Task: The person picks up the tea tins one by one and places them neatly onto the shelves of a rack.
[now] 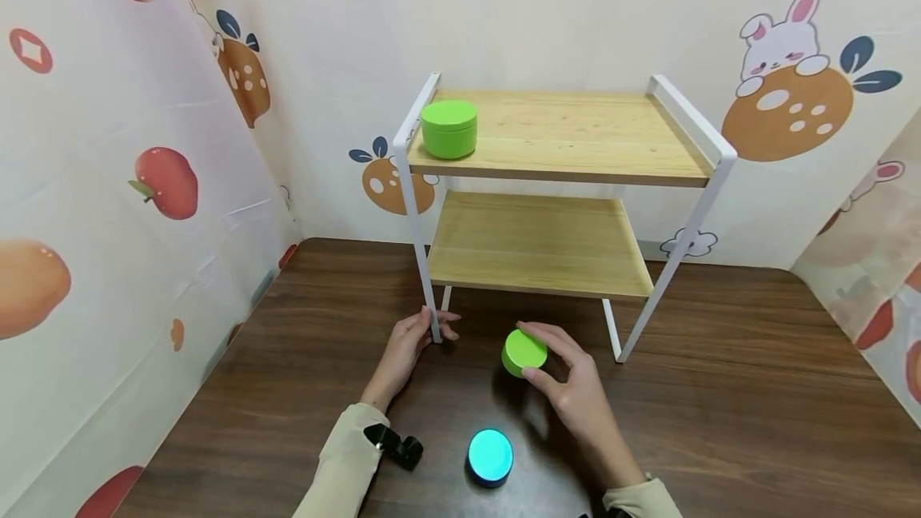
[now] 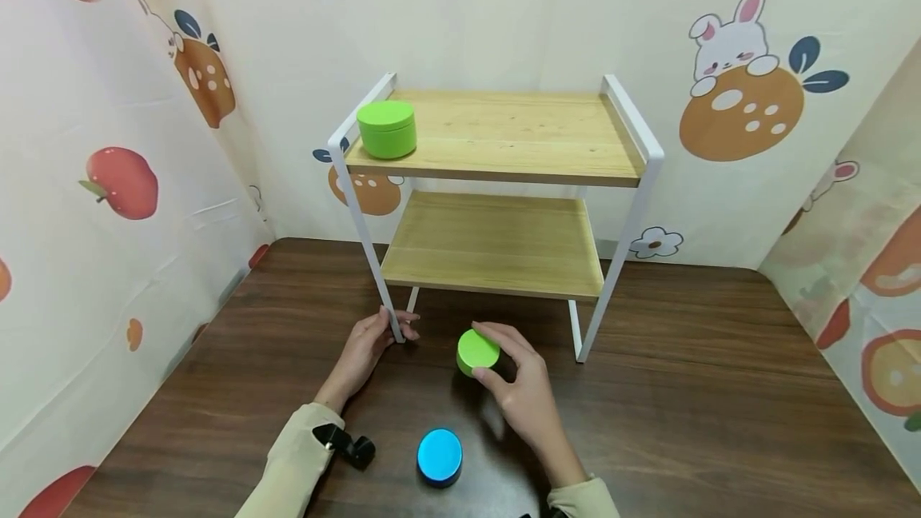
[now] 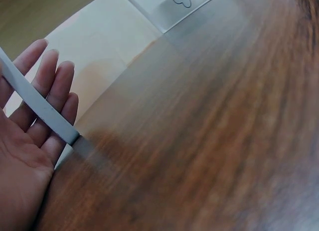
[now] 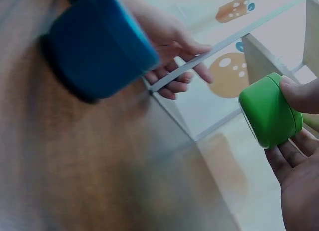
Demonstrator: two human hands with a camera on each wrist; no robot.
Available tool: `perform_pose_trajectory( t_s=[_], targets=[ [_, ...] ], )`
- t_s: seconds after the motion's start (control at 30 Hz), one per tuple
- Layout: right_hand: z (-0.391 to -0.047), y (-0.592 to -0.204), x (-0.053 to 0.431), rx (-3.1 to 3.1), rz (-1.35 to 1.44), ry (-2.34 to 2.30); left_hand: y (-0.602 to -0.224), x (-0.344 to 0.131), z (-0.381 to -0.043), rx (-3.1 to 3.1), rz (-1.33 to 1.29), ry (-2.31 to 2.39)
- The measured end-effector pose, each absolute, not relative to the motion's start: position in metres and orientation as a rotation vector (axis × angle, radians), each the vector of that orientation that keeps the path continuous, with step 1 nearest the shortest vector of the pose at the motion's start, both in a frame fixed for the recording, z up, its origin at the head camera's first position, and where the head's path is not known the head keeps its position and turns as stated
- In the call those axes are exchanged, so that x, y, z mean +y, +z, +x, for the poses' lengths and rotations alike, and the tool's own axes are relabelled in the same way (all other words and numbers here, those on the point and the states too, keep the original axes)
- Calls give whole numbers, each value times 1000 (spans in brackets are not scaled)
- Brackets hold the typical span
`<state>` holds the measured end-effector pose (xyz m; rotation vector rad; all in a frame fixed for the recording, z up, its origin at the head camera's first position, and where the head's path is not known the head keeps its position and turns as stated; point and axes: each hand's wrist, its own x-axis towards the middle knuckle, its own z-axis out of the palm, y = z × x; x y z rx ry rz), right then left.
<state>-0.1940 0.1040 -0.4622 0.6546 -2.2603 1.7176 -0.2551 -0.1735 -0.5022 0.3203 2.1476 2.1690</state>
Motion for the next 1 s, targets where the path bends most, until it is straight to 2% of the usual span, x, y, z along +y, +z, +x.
perform_pose_trajectory(
  t_s=[0.33, 1.0],
  targets=[
    [-200, -434, 107, -2328, 551, 1659, -503, -173, -255, 2132, 362, 2180],
    [-204, -385, 111, -2230, 624, 1601, -503, -174, -255, 2150, 341, 2164]
  ],
)
